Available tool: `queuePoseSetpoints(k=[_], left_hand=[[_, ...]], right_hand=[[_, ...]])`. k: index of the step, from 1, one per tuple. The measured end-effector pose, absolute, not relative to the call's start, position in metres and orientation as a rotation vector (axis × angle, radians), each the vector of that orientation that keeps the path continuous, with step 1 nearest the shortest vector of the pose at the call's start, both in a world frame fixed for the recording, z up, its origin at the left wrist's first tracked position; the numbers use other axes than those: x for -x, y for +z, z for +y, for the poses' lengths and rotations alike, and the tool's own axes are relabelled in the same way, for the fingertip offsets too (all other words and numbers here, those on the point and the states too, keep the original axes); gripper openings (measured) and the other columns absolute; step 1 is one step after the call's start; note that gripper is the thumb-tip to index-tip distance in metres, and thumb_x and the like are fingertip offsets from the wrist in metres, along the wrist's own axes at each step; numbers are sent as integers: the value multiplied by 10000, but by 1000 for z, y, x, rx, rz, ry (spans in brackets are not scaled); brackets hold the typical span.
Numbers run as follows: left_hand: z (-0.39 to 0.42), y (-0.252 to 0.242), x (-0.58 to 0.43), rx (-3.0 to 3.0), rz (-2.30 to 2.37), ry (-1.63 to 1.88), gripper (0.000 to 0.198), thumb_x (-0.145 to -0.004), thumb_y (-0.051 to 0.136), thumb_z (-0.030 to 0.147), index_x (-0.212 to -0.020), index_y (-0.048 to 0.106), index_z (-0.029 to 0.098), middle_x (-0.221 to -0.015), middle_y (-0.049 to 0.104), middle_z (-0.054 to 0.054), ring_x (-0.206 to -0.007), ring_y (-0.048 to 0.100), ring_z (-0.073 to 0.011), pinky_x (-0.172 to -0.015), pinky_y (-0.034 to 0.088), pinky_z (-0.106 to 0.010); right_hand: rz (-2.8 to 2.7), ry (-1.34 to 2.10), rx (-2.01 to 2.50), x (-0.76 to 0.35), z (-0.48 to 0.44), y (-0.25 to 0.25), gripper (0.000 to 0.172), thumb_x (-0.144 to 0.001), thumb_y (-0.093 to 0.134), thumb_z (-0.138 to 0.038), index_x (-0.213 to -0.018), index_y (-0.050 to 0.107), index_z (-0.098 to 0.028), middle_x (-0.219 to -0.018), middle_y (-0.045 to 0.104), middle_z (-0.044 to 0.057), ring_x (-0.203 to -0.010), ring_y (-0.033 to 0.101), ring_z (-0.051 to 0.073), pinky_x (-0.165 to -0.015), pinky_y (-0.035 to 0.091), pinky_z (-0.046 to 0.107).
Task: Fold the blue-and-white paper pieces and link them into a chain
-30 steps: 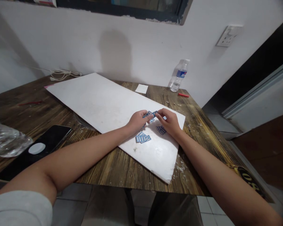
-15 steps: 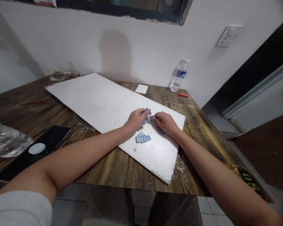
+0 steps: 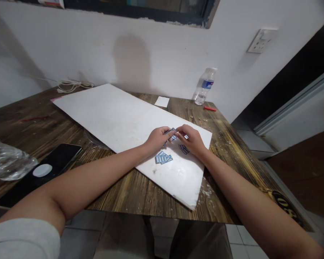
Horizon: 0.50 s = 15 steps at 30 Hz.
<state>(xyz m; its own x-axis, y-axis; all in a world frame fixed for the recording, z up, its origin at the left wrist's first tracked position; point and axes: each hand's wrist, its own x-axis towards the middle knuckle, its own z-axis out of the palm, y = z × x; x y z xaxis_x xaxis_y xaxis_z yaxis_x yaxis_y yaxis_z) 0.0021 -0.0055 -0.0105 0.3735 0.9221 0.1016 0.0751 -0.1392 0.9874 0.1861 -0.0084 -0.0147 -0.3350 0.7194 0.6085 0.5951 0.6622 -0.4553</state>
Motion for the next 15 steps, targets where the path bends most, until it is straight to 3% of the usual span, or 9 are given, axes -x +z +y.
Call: queuePoseSetpoints(k=[6, 15], left_hand=[[-7, -13, -5, -1476, 939, 916, 235, -888, 576, 394, -767, 573, 193, -593, 489, 28, -431, 364, -49, -409, 262, -223], [-8, -10, -5, -1453, 977, 913, 264, -939, 484, 413, -816, 578, 198, -610, 505, 19, -420, 370, -45, -420, 268, -220]], right_hand=[[-2034, 192, 1005, -186, -9, -15, 248, -941, 511, -458, -856, 586, -237, -745, 583, 25, -695, 537, 170, -668, 426, 316], [-1928, 152, 1071, -186, -10, -15, 169, -915, 505, -347, -805, 561, -231, -726, 593, 14, -663, 526, 160, -652, 412, 309]])
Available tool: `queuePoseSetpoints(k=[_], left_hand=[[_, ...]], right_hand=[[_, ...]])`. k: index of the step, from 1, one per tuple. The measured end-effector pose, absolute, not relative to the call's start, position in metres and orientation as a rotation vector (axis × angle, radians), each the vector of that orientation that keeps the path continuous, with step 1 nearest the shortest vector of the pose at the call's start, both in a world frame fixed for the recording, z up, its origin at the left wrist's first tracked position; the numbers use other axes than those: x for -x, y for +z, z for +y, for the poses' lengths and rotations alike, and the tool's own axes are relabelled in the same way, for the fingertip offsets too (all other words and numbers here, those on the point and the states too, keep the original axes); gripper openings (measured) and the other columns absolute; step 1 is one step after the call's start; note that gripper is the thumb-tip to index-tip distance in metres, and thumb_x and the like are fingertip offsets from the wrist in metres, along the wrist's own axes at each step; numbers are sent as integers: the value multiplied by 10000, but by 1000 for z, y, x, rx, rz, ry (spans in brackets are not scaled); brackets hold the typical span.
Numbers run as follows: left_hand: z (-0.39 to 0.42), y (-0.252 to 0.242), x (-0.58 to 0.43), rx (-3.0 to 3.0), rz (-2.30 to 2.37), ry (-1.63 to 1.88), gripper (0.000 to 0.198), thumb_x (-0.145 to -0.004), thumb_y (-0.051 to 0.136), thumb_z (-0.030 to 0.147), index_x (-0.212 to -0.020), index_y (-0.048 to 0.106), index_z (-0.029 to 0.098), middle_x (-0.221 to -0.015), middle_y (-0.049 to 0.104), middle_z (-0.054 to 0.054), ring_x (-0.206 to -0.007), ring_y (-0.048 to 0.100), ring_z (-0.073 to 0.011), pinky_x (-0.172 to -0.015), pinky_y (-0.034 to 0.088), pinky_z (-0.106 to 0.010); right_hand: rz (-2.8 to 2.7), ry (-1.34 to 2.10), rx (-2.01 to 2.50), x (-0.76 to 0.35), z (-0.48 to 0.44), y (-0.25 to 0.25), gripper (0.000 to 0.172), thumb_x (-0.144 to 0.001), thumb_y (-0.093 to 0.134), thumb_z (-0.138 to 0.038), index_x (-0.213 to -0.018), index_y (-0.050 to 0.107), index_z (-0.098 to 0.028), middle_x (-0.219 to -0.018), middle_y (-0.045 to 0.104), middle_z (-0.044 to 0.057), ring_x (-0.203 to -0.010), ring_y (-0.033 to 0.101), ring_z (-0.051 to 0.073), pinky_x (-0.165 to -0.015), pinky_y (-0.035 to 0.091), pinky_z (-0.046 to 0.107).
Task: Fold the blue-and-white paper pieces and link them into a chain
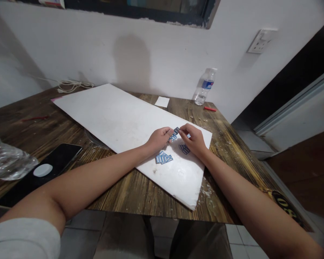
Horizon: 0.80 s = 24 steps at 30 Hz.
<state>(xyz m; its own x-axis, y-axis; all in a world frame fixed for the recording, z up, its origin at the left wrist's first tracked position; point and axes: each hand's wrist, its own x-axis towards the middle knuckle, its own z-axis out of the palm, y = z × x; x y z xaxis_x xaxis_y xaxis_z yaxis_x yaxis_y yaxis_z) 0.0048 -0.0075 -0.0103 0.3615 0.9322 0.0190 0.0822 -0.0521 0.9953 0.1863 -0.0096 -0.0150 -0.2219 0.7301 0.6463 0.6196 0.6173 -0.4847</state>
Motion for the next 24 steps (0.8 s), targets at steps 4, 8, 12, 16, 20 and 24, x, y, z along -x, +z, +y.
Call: queuePoseSetpoints(k=[4, 8, 12, 16, 20, 24], left_hand=[[-8, -7, -4, -1451, 995, 959, 246, -925, 511, 411, -867, 603, 190, -626, 505, 20, -425, 368, -41, -415, 241, -212], [-9, -2, -4, -1405, 1045, 995, 217, -935, 491, 363, -978, 622, 195, -602, 480, 39, -403, 338, -40, -410, 226, -208], [-9, 0, -3, -1403, 1073, 1023, 209, -933, 488, 343, -972, 623, 189, -586, 470, 44, -411, 352, -44, -411, 231, -200], [-8, -1, -3, -1380, 1059, 1011, 202, -931, 488, 337, -974, 620, 190, -589, 468, 47, -403, 338, -40, -402, 226, -194], [-7, -4, -3, -1359, 1039, 1016, 186, -912, 505, 343, -980, 612, 207, -612, 479, 45, -400, 338, -41, -383, 225, -187], [-6, -7, -4, -1367, 1032, 1023, 158, -883, 512, 316, -981, 595, 224, -644, 500, 37, -420, 372, -49, -369, 235, -184]], right_hand=[[-1912, 216, 1141, -187, -8, -15, 167, -888, 518, -340, -763, 546, -233, -700, 593, 10, -657, 517, 165, -649, 402, 310], [-2022, 237, 1192, -186, -6, -16, 149, -869, 517, -297, -736, 542, -233, -690, 591, 8, -668, 515, 170, -648, 376, 308], [-2126, 220, 1245, -185, -3, -19, 163, -868, 520, -282, -713, 523, -233, -691, 590, 11, -673, 506, 172, -650, 352, 306], [-2173, 196, 1280, -185, -1, -21, 164, -884, 519, -294, -737, 540, -227, -720, 612, 24, -690, 505, 176, -659, 338, 306], [-2193, 193, 1276, -185, 0, -22, 166, -888, 517, -307, -748, 552, -227, -738, 626, 32, -702, 514, 182, -668, 343, 308], [-2204, 199, 1283, -185, 0, -22, 153, -880, 522, -295, -750, 559, -223, -750, 631, 38, -718, 527, 187, -677, 349, 309]])
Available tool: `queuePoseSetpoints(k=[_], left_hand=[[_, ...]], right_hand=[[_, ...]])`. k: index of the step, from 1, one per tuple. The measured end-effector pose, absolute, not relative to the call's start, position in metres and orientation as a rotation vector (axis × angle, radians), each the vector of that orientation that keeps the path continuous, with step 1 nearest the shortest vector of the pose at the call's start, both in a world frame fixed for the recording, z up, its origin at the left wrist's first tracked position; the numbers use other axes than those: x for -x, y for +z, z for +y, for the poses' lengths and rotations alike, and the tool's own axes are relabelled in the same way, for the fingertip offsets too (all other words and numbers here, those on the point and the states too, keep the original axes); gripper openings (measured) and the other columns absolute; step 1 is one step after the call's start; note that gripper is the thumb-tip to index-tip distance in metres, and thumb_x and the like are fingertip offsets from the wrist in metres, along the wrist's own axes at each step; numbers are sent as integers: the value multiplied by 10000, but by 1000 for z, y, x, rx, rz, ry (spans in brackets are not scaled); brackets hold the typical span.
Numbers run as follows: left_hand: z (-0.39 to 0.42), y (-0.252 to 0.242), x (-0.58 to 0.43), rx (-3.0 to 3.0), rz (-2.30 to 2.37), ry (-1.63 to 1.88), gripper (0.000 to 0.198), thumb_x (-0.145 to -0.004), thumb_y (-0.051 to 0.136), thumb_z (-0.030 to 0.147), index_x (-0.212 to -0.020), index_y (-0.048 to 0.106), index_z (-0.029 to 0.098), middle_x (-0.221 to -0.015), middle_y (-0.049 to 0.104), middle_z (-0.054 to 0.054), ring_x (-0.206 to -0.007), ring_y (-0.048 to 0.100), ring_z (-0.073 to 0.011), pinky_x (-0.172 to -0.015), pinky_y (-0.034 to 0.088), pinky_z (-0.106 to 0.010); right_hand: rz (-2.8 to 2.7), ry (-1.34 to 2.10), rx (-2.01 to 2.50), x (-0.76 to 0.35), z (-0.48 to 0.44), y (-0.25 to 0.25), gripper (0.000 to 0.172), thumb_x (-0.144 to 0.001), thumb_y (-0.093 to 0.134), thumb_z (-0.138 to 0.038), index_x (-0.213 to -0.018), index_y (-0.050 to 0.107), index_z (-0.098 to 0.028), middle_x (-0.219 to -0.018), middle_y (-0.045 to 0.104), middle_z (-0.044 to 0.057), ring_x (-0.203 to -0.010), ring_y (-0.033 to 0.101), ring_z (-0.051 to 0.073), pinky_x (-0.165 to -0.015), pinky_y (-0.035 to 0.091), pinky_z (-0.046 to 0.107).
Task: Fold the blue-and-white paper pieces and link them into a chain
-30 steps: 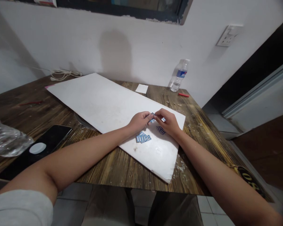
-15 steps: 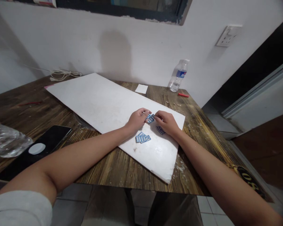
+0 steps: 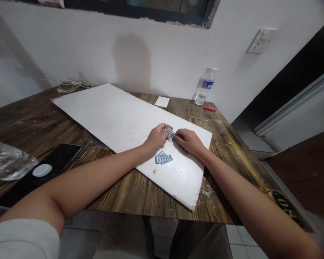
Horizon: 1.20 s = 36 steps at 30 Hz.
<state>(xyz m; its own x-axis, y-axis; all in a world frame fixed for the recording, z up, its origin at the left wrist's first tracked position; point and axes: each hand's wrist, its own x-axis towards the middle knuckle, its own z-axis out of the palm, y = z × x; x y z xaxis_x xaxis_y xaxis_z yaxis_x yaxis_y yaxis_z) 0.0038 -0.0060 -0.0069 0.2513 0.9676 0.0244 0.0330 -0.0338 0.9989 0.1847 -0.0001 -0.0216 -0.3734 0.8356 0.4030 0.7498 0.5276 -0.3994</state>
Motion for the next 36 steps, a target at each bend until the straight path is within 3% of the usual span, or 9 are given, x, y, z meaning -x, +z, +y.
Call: queuePoseSetpoints(k=[9, 16, 22, 25, 29, 36], left_hand=[[-3, -8, -3, -1379, 1008, 1078, 275, -711, 501, 131, -966, 531, 227, -740, 563, 31, -506, 455, -66, -408, 317, -177], [2, -13, -4, -1357, 941, 1186, 330, -679, 508, 61, -971, 502, 215, -802, 584, 11, -612, 553, -86, -454, 408, -169], [-1, -8, -4, -1234, 956, 1163, 352, -723, 545, 66, -1044, 505, 208, -909, 592, -11, -610, 613, -104, -482, 535, -249], [-1, -8, -5, -1274, 962, 1176, 291, -748, 545, 70, -1011, 515, 190, -915, 612, -22, -631, 631, -106, -462, 511, -217], [-3, -9, -5, -1337, 933, 1141, 260, -778, 572, 74, -1008, 515, 182, -934, 667, -50, -662, 662, -108, -413, 394, -155], [-5, -9, -4, -1333, 857, 1081, 286, -788, 648, 125, -1044, 538, 191, -876, 702, -54, -662, 675, -126, -464, 433, -188]], right_hand=[[-2251, 192, 1332, -184, -1, -19, 158, -911, 518, -292, -793, 577, -205, -798, 647, 56, -751, 523, 182, -699, 350, 297], [-2248, 195, 1328, -184, -2, -19, 157, -913, 526, -290, -793, 585, -207, -803, 654, 54, -753, 529, 180, -693, 345, 292], [-2237, 208, 1313, -184, -1, -21, 157, -912, 537, -300, -801, 597, -206, -790, 653, 47, -744, 533, 177, -686, 350, 289], [-2235, 208, 1305, -185, 0, -21, 175, -917, 534, -319, -799, 595, -205, -787, 649, 47, -741, 534, 178, -686, 352, 291], [-2244, 210, 1321, -185, 0, -21, 156, -908, 531, -294, -795, 588, -203, -792, 646, 51, -743, 535, 179, -686, 348, 291], [-2241, 223, 1302, -184, 0, -20, 173, -913, 519, -313, -803, 591, -202, -778, 645, 47, -723, 530, 180, -673, 339, 289]])
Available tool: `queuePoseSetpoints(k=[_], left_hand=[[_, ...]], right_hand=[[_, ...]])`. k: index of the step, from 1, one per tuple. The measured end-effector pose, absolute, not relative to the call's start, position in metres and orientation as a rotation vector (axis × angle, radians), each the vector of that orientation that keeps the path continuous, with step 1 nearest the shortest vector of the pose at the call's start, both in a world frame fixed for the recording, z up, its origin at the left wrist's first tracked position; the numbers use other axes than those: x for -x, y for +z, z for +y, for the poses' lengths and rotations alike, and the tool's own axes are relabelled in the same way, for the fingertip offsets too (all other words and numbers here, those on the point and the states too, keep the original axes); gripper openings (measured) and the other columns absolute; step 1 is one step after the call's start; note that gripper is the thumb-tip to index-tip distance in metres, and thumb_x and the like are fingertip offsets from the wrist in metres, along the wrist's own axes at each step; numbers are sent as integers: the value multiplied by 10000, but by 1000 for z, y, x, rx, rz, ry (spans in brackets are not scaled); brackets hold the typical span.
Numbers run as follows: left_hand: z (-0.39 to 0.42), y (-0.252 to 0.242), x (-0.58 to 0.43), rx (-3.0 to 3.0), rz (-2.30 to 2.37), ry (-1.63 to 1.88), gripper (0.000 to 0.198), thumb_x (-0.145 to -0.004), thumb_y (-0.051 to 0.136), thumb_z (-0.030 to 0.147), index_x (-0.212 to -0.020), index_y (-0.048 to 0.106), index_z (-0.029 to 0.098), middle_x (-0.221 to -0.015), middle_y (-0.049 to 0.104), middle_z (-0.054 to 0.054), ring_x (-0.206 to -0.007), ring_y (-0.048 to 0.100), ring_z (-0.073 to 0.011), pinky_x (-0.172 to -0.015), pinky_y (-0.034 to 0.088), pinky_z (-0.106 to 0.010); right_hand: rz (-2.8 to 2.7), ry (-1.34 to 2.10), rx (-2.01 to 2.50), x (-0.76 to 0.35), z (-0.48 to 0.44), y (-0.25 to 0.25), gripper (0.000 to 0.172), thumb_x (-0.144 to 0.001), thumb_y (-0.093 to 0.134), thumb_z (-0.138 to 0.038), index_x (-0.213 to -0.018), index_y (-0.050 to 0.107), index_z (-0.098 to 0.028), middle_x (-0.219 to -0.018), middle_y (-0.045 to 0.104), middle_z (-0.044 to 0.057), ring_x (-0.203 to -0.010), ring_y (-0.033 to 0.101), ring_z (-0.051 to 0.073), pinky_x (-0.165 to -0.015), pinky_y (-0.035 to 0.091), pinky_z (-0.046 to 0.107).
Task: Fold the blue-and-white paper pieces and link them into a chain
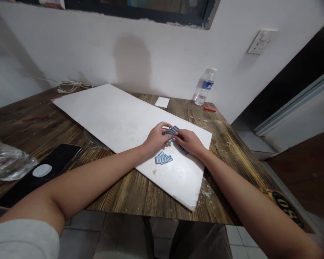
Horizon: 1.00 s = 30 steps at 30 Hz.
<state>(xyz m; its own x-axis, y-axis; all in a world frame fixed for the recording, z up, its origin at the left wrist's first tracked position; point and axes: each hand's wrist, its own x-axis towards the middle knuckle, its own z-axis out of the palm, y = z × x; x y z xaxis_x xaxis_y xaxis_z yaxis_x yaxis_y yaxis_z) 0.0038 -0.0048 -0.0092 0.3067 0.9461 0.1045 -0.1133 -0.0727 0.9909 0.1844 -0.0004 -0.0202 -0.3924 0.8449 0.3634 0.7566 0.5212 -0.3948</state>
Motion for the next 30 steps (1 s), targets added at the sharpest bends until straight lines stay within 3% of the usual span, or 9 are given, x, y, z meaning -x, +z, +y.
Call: queuePoseSetpoints(k=[7, 14, 19, 24, 30], left_hand=[[-6, -8, -4, -1300, 780, 1016, 204, -725, 745, 199, -892, 639, 149, -830, 734, -60, -700, 675, -118, -590, 499, -235], [-3, -14, -4, -1476, 660, 1099, 127, -691, 757, 211, -810, 752, 168, -896, 757, -63, -916, 685, -152, -901, 520, -343], [-3, -15, -3, -1483, 767, 1072, 151, -722, 740, 212, -862, 745, 156, -849, 737, -54, -763, 655, -117, -774, 527, -295], [-1, -11, -2, -1434, 829, 1119, 268, -722, 742, 176, -982, 694, 139, -844, 722, -48, -727, 646, -103, -730, 520, -268], [0, -9, -2, -1400, 836, 1185, 213, -696, 783, 221, -813, 631, 128, -768, 672, -11, -698, 612, -80, -678, 488, -222]], right_hand=[[-2235, 237, 1327, -185, -1, -19, 126, -878, 528, -283, -794, 580, -205, -787, 642, 52, -750, 541, 194, -684, 350, 294], [-2266, 227, 1328, -187, 1, -22, 77, -840, 528, -245, -816, 585, -200, -845, 659, 66, -790, 552, 206, -710, 365, 304], [-2242, 203, 1353, -185, -1, -19, 135, -867, 511, -267, -764, 574, -207, -790, 649, 56, -748, 546, 197, -686, 358, 301], [-2238, 214, 1314, -184, -1, -19, 176, -908, 495, -279, -819, 628, -207, -856, 693, 69, -790, 582, 201, -723, 384, 303], [-2230, 194, 1326, -185, 0, -21, 138, -894, 517, -257, -844, 634, -206, -859, 687, 66, -796, 576, 194, -721, 380, 296]])
